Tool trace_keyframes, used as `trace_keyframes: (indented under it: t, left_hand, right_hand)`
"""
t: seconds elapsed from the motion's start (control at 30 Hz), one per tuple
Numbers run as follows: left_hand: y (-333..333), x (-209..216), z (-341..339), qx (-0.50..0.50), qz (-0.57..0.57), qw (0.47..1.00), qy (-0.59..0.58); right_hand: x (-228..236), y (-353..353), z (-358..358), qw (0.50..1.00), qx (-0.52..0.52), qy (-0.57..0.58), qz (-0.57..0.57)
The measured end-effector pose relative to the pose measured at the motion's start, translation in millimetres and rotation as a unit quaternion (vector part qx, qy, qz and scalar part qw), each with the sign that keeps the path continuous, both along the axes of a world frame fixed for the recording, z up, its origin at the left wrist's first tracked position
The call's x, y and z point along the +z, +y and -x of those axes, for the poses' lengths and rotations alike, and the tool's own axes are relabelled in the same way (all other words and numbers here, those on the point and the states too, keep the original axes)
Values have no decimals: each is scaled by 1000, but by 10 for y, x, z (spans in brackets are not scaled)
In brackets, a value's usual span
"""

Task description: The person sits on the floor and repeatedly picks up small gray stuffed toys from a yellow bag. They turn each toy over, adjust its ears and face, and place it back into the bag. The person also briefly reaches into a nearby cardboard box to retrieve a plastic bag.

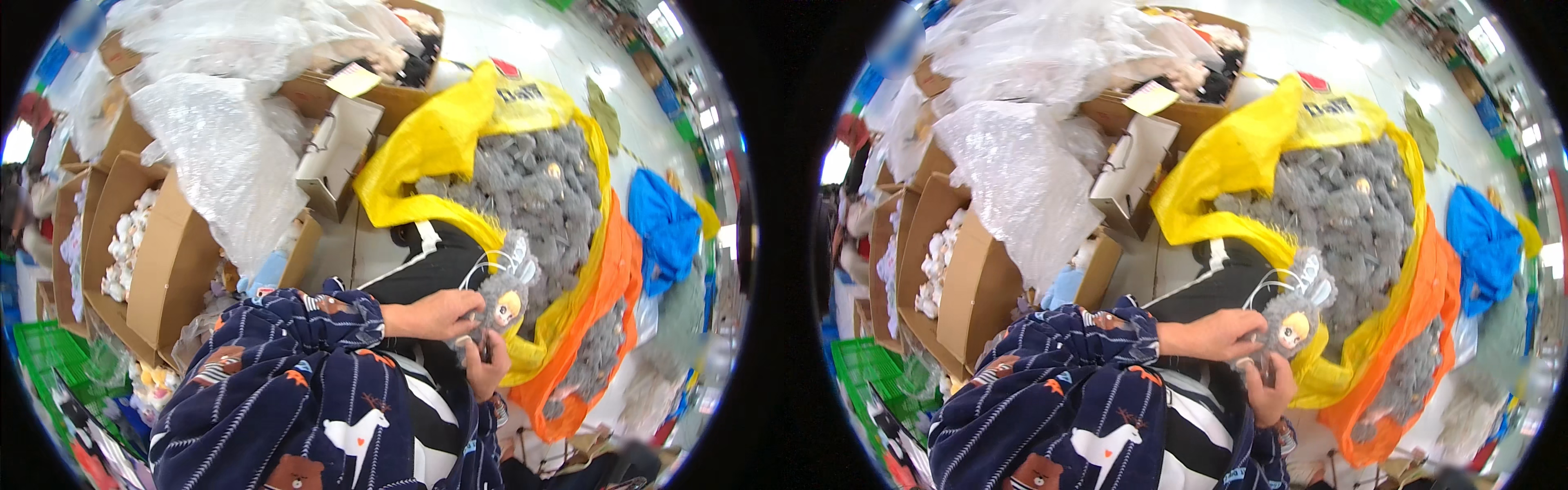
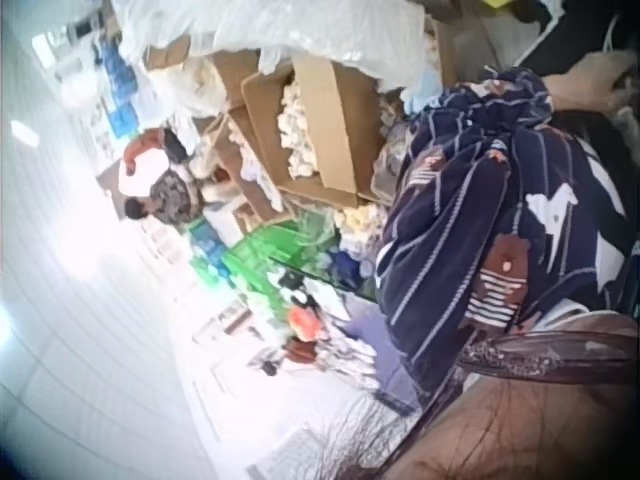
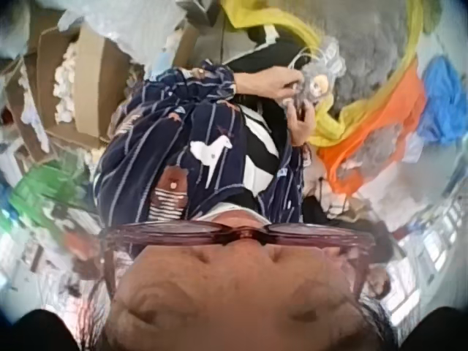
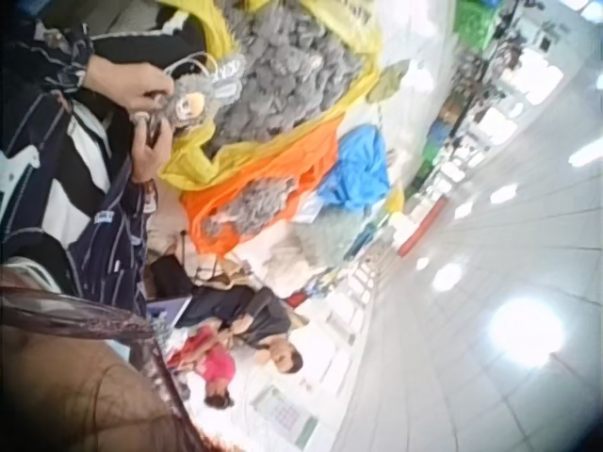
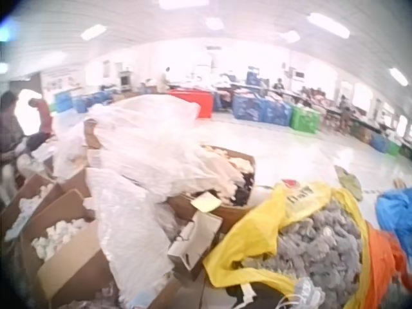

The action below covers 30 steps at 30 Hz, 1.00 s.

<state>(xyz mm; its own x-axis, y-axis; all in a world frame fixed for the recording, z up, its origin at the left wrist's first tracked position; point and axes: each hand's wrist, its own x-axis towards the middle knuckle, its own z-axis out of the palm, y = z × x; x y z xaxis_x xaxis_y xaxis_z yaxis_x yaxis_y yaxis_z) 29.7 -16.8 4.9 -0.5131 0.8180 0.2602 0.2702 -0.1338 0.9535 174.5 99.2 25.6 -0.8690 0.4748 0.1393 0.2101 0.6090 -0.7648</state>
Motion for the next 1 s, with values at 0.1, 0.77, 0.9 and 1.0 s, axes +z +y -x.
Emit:
trace_keyframes:
  t: [0.1, 0.77, 0.9, 1.0]
  left_hand:
    - [-15, 7, -17, 27, -22, 999, -14]
    - [-95, -42, -122, 40, -60, 997, -16]
    - [-82, -33, -129, 42, -32, 998, 19]
    - [-83, 0, -130, 46, -20, 998, 48]
  right_hand:
    - [73, -26, 21, 993, 25, 40, -107]
    - [-244, 91, -41, 984, -104, 143, -9]
    - [-138, 75, -76, 971, -185, 30, 148]
    - [-170, 86, -76, 953, -201, 43, 223]
